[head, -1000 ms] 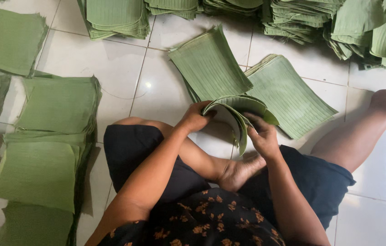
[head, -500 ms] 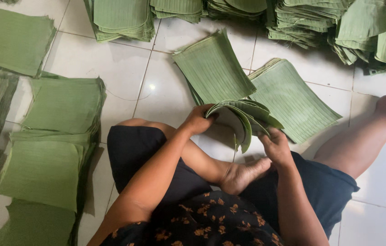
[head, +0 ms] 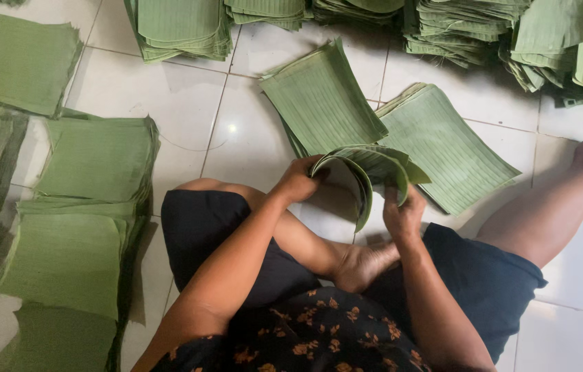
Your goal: The person sits on a tiled floor surrounded by stacks of cut banana leaf sheets. They pick up individual leaf pieces, align and square the edges, and gather them into neat stacks, adding each aligned sheet to a growing bundle beside them.
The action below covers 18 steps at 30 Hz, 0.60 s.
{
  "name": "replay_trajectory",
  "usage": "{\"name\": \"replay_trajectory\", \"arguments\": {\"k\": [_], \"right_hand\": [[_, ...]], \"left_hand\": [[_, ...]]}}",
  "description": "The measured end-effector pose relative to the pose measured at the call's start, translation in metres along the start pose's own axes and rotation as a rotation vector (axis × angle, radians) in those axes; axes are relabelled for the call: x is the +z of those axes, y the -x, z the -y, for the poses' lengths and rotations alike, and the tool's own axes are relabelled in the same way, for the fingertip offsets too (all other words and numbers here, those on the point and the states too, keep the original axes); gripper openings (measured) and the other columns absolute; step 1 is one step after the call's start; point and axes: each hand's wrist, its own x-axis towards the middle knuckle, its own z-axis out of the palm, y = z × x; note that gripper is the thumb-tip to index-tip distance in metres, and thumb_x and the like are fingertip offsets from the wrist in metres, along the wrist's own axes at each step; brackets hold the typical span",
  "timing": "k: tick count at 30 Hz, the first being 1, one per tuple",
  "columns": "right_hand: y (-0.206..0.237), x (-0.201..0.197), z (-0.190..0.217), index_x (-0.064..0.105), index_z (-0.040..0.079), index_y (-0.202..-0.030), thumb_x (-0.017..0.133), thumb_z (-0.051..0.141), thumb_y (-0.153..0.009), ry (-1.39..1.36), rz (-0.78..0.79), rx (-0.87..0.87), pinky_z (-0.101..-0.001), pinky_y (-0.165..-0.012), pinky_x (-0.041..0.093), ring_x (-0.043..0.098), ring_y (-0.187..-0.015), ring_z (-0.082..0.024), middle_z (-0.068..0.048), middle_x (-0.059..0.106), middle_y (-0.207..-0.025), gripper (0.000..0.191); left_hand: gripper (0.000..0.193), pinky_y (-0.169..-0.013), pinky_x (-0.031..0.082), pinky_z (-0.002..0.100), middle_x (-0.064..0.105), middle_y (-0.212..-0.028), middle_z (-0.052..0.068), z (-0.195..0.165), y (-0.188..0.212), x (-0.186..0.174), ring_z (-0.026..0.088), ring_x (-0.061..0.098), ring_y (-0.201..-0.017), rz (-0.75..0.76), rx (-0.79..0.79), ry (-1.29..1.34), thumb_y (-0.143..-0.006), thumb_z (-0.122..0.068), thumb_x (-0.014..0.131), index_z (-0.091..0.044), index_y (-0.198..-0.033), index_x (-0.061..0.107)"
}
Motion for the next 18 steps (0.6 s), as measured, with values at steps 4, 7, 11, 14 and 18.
{"name": "replay_trajectory", "arguments": {"k": [4, 7, 11, 14, 18], "right_hand": [[-0.016, -0.057, 0.021, 0.072, -0.001, -0.11, 0.069, 0.005, -0.104, -0.025, -0.203, -0.013, -0.0332, -0.072, 0.053, 0.065, -0.078, -0.014, -0.01, 0.072, -0.087, 0.01], [-0.031, -0.1, 0.02, 0.073, -0.006, -0.117, 0.067, -0.003, -0.111, -0.083, -0.364, -0.047, -0.0314, -0.087, 0.055, 0.068, -0.095, -0.016, -0.008, 0.075, -0.106, 0.009], [-0.046, -0.148, 0.01, 0.059, -0.012, -0.138, 0.06, -0.014, -0.113, -0.035, -0.443, -0.208, -0.0335, -0.114, 0.05, 0.062, -0.13, -0.024, -0.017, 0.064, -0.136, 0.025], [-0.046, -0.164, 0.005, 0.066, -0.008, -0.129, 0.062, -0.003, -0.114, -0.443, -0.494, 0.144, -0.0307, -0.101, 0.055, 0.067, -0.112, -0.019, -0.012, 0.071, -0.125, 0.016], [-0.049, -0.163, -0.002, 0.062, -0.004, -0.13, 0.059, -0.005, -0.108, -0.584, -0.454, 0.165, -0.0287, -0.099, 0.056, 0.066, -0.11, -0.017, -0.008, 0.068, -0.125, 0.022]], "left_hand": [[0.03, -0.08, 0.056, 0.037, 0.075, -0.092, 0.018, -0.004, 0.001, 0.001, 0.028, 0.07, -0.082, -0.001, -0.042, -0.099, -0.095, -0.007, 0.058, -0.008, -0.122, 0.07], [0.045, -0.082, 0.054, 0.045, 0.073, -0.103, 0.023, 0.001, -0.008, 0.003, 0.043, 0.068, -0.098, -0.143, 0.151, -0.297, -0.089, -0.007, 0.061, -0.011, -0.133, 0.063], [0.038, -0.084, 0.054, 0.049, 0.072, -0.103, 0.024, 0.025, -0.038, 0.005, 0.045, 0.066, -0.1, -0.218, -0.019, -0.252, -0.099, -0.021, 0.059, -0.013, -0.135, 0.059], [0.035, -0.086, 0.053, 0.05, 0.071, -0.108, 0.024, 0.049, -0.057, 0.003, 0.045, 0.065, -0.104, -0.255, -0.124, -0.277, -0.1, -0.025, 0.058, -0.01, -0.132, 0.06], [0.035, -0.093, 0.051, 0.05, 0.07, -0.116, 0.023, 0.061, -0.056, -0.003, 0.043, 0.064, -0.11, -0.197, -0.264, -0.48, -0.095, -0.024, 0.062, -0.008, -0.127, 0.063]]}}
